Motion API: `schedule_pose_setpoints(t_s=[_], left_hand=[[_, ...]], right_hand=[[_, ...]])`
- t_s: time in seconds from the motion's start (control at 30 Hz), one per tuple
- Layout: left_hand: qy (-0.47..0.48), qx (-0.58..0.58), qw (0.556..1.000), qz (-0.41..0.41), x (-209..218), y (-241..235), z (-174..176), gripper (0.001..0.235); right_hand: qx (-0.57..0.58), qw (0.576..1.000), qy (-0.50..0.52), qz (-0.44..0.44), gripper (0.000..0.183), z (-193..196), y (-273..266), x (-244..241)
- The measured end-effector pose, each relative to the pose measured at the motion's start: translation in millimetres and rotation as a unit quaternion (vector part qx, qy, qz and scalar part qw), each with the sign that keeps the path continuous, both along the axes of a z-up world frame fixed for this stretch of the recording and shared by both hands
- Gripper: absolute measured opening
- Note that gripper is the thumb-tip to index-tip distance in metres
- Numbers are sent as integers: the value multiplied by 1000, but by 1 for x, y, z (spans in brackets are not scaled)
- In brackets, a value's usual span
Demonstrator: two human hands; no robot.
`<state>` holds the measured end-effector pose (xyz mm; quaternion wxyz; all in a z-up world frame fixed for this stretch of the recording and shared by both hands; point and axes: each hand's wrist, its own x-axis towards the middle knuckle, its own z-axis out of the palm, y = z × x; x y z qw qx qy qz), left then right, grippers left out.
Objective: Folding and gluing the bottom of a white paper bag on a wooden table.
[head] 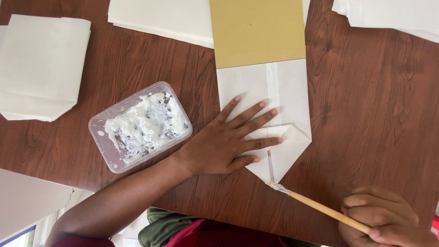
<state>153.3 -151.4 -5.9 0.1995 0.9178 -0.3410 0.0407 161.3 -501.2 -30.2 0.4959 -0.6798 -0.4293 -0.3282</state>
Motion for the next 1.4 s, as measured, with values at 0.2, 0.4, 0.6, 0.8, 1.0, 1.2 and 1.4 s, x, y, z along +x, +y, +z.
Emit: schedule_pose_setpoints(t_s=[0.2,0.4,0.6,0.8,1.0,1.2,1.4], left_hand=[[-5,11,1000,1,0,0,0,52],[-8,13,1000,2,0,-1,1,51],[-6,25,1000,2,0,-1,1,54],[2,24,1000,0,1,-1,3,52],[6,27,1000,-3,1,-1,3,53],[0,25,1000,-2,0,-1,5,52],[-13,8,1000,-5,1,0,4,52]], right_hand=[[-167,960,207,87,11,57,0,-14],[-2,994,111,-23,78,40,45,-1],[-196,955,210,74,25,63,-1,-12],[-53,982,182,-21,41,32,8,-16],[71,982,166,54,14,15,22,0],[-196,955,159,-154,57,51,13,-17],[-176,979,54,92,41,66,22,-2]])
